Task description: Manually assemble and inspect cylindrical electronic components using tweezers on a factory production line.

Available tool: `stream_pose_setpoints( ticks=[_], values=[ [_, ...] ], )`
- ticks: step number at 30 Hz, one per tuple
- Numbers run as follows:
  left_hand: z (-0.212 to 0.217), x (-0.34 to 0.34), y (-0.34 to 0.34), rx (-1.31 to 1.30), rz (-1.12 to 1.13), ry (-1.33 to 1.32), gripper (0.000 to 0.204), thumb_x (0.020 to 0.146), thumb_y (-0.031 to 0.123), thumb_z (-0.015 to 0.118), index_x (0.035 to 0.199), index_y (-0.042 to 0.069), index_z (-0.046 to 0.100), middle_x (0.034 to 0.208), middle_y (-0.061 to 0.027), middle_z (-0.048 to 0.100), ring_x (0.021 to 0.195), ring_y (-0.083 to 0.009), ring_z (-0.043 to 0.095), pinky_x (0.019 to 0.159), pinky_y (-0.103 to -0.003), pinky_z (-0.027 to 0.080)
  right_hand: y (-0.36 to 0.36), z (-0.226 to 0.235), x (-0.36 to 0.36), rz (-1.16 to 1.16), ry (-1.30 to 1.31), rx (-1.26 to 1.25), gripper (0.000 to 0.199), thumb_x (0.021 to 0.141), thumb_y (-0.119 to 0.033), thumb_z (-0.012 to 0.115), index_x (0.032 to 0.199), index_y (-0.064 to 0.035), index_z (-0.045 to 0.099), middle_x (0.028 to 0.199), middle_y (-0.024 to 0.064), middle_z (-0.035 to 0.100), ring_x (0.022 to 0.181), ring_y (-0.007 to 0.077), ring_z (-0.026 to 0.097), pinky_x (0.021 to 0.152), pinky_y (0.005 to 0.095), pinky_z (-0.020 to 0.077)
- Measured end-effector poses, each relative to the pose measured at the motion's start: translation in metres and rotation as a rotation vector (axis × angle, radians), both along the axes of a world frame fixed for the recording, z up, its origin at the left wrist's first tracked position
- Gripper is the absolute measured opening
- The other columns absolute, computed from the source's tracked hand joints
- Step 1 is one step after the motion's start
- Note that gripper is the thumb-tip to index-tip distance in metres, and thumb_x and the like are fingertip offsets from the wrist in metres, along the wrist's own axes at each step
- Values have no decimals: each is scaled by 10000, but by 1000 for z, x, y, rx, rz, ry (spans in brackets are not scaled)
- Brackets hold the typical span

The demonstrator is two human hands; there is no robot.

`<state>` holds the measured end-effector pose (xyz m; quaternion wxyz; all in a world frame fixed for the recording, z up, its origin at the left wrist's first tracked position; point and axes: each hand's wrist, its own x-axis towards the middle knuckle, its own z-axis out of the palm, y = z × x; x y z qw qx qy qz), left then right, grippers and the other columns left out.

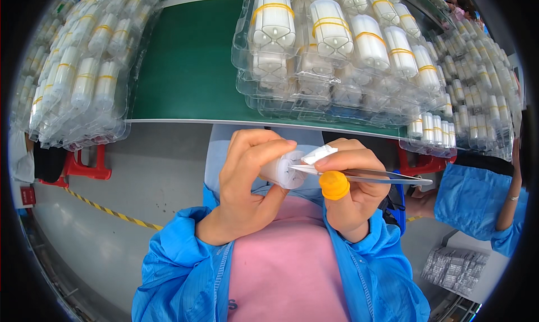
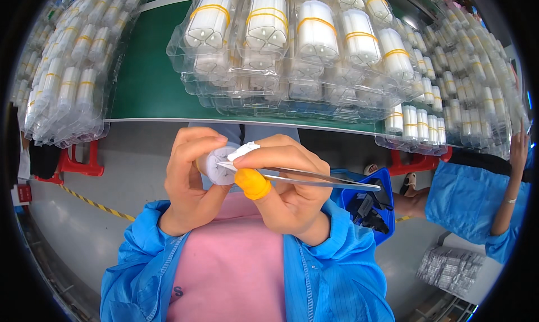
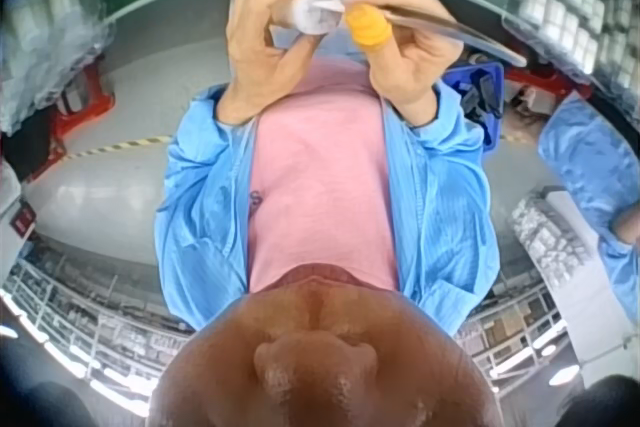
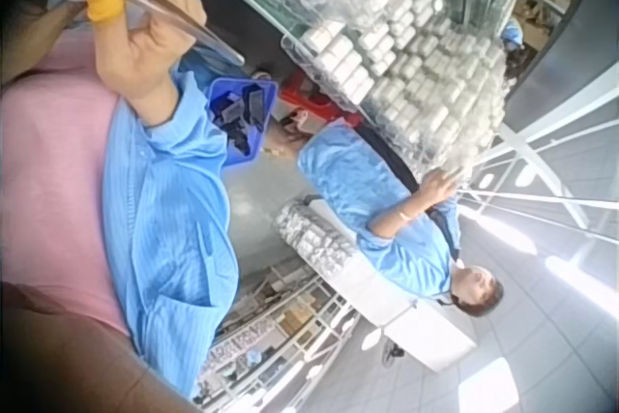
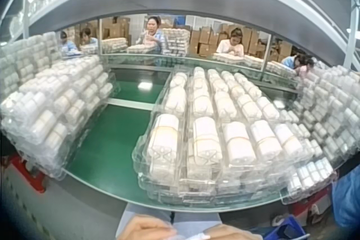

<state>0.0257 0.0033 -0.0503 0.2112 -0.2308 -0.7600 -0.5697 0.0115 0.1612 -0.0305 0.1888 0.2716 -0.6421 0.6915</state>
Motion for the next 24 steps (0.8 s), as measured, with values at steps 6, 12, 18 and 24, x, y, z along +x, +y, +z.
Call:
stream_pose_setpoints(
  ticks=[6, 12, 18, 24],
  values=[
    [-1, 0, 0, 17, -16, -11, 471, 660, -123, 644, 1097, 9, 528, 1061, -151, 498, 929, -201, 532, 768, -274, 452, -1, -1, -2, 15, 14, -37, 144, 769, -21, 683, 890, 46, 646, 822, 155, 655, 714, 183, 621, 622, 251, 485],
    [-2, 3, 7, 148, 37, -79, 535, 578, -106, 705, 1083, 22, 585, 997, -139, 540, 892, -267, 543, 718, -320, 451, 1, 4, -3, -14, 51, 109, 152, 755, -29, 693, 888, 28, 647, 809, 154, 652, 691, 193, 626, 599, 253, 482],
    [-2, 0, 6, 62, 77, -11, 539, 574, -115, 693, 1085, 22, 595, 981, -131, 543, 857, -264, 533, 702, -320, 442, 0, 2, -4, -44, 42, 123, 154, 738, -35, 696, 880, 10, 656, 796, 143, 650, 682, 202, 629, 599, 252, 483],
    [-4, -3, 4, -39, 117, 81, 541, 564, -116, 688, 1079, 23, 599, 980, -131, 548, 847, -271, 531, 703, -326, 437, 2, 18, -5, -45, 63, 310, 143, 728, -25, 692, 864, 8, 661, 803, 143, 652, 685, 211, 624, 594, 267, 480]
  ],
)
